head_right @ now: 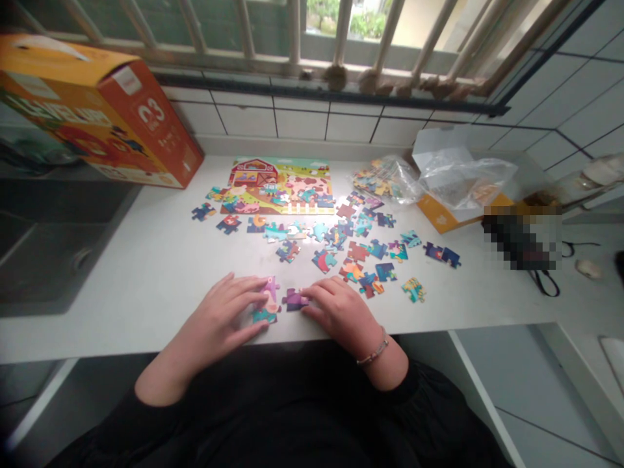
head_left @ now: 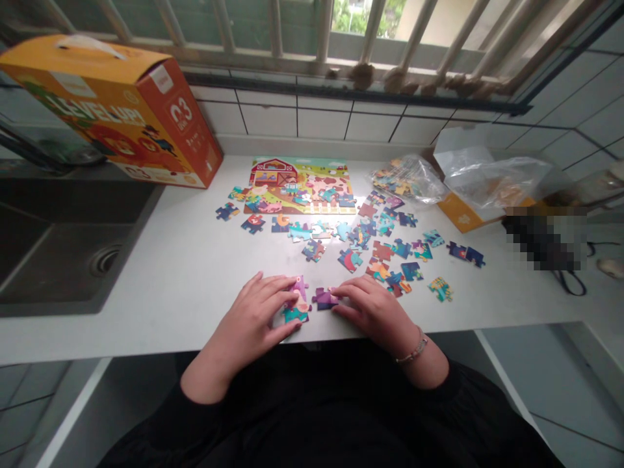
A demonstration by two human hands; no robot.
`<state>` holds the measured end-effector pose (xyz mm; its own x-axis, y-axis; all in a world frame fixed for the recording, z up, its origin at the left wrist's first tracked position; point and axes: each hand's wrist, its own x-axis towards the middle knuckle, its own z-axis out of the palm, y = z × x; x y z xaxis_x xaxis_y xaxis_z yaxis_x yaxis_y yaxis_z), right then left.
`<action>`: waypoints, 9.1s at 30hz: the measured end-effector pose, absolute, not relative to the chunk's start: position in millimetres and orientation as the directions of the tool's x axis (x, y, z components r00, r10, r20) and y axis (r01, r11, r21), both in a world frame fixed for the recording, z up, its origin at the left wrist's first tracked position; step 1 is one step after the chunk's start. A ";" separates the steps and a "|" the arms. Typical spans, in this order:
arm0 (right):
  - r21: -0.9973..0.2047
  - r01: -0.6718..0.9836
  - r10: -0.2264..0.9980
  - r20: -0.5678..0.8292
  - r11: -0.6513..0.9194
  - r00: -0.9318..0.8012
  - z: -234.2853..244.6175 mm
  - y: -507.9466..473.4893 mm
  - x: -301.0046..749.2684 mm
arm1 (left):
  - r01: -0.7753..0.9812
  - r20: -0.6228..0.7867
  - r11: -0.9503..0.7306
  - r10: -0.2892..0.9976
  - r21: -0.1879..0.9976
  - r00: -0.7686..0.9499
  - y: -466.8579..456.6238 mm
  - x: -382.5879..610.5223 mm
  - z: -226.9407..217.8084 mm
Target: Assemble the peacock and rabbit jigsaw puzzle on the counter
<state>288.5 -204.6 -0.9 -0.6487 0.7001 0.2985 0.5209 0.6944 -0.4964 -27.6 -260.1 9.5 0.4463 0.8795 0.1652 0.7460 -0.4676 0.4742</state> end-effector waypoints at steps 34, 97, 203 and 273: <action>-0.478 0.586 0.703 0.098 0.654 -0.705 20.4 -222.0 263.4 | 0.741 0.188 -0.468 0.881 0.482 0.434 -260.8 -26.9 7.7; -0.203 0.948 0.958 0.199 0.244 -0.204 -4.6 -113.4 435.9 | 0.627 0.374 -0.666 0.746 0.404 0.551 -259.8 10.6 11.4; -0.200 0.965 0.953 0.282 0.172 -0.112 13.4 -149.8 400.6 | 0.721 0.361 -0.611 0.785 0.326 0.503 -258.5 8.1 -0.4; -0.808 0.541 0.867 -0.079 0.234 -0.492 15.9 -243.7 261.1 | 0.784 0.394 -0.476 0.861 0.399 0.322 -266.5 14.8 0.3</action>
<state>261.1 -243.7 15.9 -0.4922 0.8669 -0.0791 0.5411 0.2335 -0.8079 14.8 -266.5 0.3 0.3225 0.8605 0.3943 0.7837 -0.4763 0.3986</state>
